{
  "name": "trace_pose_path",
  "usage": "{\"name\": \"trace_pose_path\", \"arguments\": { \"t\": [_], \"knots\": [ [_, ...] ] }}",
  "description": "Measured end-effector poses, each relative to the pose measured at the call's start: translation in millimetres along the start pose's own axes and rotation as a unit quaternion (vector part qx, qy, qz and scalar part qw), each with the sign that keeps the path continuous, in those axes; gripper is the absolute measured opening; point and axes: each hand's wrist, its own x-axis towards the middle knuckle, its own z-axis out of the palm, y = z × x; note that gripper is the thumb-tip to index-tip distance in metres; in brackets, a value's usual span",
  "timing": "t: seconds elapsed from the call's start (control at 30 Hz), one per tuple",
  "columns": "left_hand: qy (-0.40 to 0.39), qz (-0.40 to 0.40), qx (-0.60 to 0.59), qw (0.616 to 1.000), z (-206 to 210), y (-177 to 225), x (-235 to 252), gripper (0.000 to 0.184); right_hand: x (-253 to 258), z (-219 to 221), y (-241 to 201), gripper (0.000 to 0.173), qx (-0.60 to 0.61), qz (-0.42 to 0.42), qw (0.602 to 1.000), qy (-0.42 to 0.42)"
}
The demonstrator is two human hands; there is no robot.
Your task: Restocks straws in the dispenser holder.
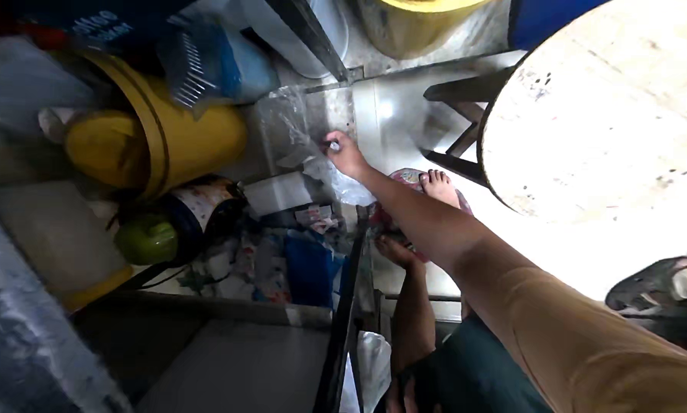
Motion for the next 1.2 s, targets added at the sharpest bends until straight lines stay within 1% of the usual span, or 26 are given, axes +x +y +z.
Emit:
{"name": "trace_pose_path", "arguments": {
  "t": [0.1,0.17,0.27,0.33,0.4,0.43,0.47,0.5,0.53,0.57,0.6,0.63,0.67,0.7,0.73,0.8,0.83,0.87,0.93,0.97,1.0,1.03,1.07,1.1,1.13,1.2],
  "knots": [
    [-0.033,-0.020,-0.014,0.999,-9.5,4.4,-7.4,0.057,-10.7,-2.7,3.7,0.044,-0.012,0.038,0.998,-0.045],
    [-0.080,-0.034,-0.034,0.996,-24.3,15.8,-7.3,0.059,-36.7,-17.1,-1.6,0.040,0.015,0.107,0.991,-0.075],
    [-0.124,-0.053,-0.084,0.987,-39.5,33.7,-10.2,0.066,-109.3,-54.9,5.3,0.035,0.100,0.223,0.966,-0.083],
    [-0.118,-0.056,-0.157,0.979,-48.4,42.6,-7.3,0.074,-160.3,-91.1,41.4,0.043,0.120,0.226,0.959,-0.118],
    [-0.027,0.007,-0.228,0.973,-82.5,75.1,-2.6,0.073,-213.4,-131.3,36.6,0.046,0.114,0.187,0.963,-0.155],
    [0.057,0.072,-0.244,0.965,-109.5,100.6,-0.5,0.074,-243.3,-150.6,13.0,0.039,0.099,0.176,0.964,-0.171],
    [0.143,0.146,-0.253,0.946,-139.3,127.6,4.5,0.079,-269.4,-170.6,-9.6,0.031,0.085,0.168,0.962,-0.195],
    [0.195,0.213,-0.254,0.923,-171.9,153.6,10.6,0.090,-293.3,-190.4,-29.1,0.027,0.076,0.167,0.957,-0.224],
    [0.209,0.261,-0.253,0.908,-202.2,176.0,17.0,0.103,-315.6,-209.0,-45.4,0.026,0.076,0.168,0.951,-0.247],
    [0.181,0.294,-0.252,0.904,-227.6,194.4,23.4,0.110,-334.0,-227.1,-62.9,0.021,0.080,0.167,0.947,-0.261],
    [0.115,0.313,-0.251,0.909,-247.1,207.7,28.4,0.106,-349.0,-244.1,-79.5,0.012,0.079,0.160,0.948,-0.265],
    [0.028,0.316,-0.258,0.913,-261.2,219.0,31.3,0.085,-362.1,-261.8,-90.3,0.011,0.080,0.157,0.950,-0.260],
    [-0.065,0.309,-0.270,0.910,-271.2,229.0,34.0,0.050,-372.2,-280.2,-96.6,0.014,0.084,0.147,0.956,-0.241],
    [-0.145,0.304,-0.290,0.896,-275.4,234.9,35.6,0.027,-380.2,-295.9,-102.2,0.018,0.075,0.126,0.967,-0.210],
    [-0.188,0.295,-0.329,0.877,-275.1,237.3,34.9,0.019,-383.4,-308.5,-105.4,0.019,0.060,0.100,0.978,-0.171],
    [-0.175,0.232,-0.472,0.832,-265.3,242.7,26.0,0.021,-383.5,-323.9,-104.5,0.015,0.027,0.052,0.992,-0.108],
    [-0.159,0.198,-0.548,0.797,-257.1,247.3,18.1,0.025,-387.1,-322.3,-99.1,0.012,0.016,0.028,0.996,-0.088],
    [-0.158,0.185,-0.596,0.765,-246.5,251.8,9.7,0.035,-392.8,-312.3,-91.3,0.012,0.017,-0.006,0.997,-0.075],
    [-0.147,0.176,-0.621,0.749,-220.7,259.4,-10.6,0.066,-410.7,-272.0,-84.8,0.014,0.053,-0.067,0.995,-0.051],
    [-0.128,0.174,-0.630,0.746,-208.7,261.9,-18.2,0.069,-426.9,-251.8,-107.1,0.014,0.069,-0.030,0.997,-0.034],
    [-0.095,0.164,-0.648,0.738,-197.0,261.9,-23.9,0.063,-445.3,-238.5,-160.4,0.017,0.029,0.156,0.987,-0.025],
    [-0.066,0.130,-0.665,0.732,-188.6,259.4,-30.6,0.055,-461.7,-232.8,-173.2,0.027,0.020,0.223,0.974,-0.019],
    [-0.047,0.081,-0.681,0.726,-186.4,258.1,-34.9,0.047,-477.0,-232.8,-140.8,0.034,0.048,0.150,0.988,0.003],
    [-0.032,0.043,-0.690,0.722,-187.6,255.9,-36.7,0.036,-480.1,-235.7,-81.7,0.037,0.085,0.017,0.995,0.049],
    [-0.030,0.026,-0.692,0.721,-190.3,249.1,-42.7,0.030,-484.7,-244.6,-44.4,0.034,0.127,-0.011,0.987,0.099],
    [-0.037,0.034,-0.692,0.720,-196.1,233.8,-60.4,0.026,-523.3,-277.2,-16.0,0.029,0.132,0.044,0.979,0.148]
  ]
}}
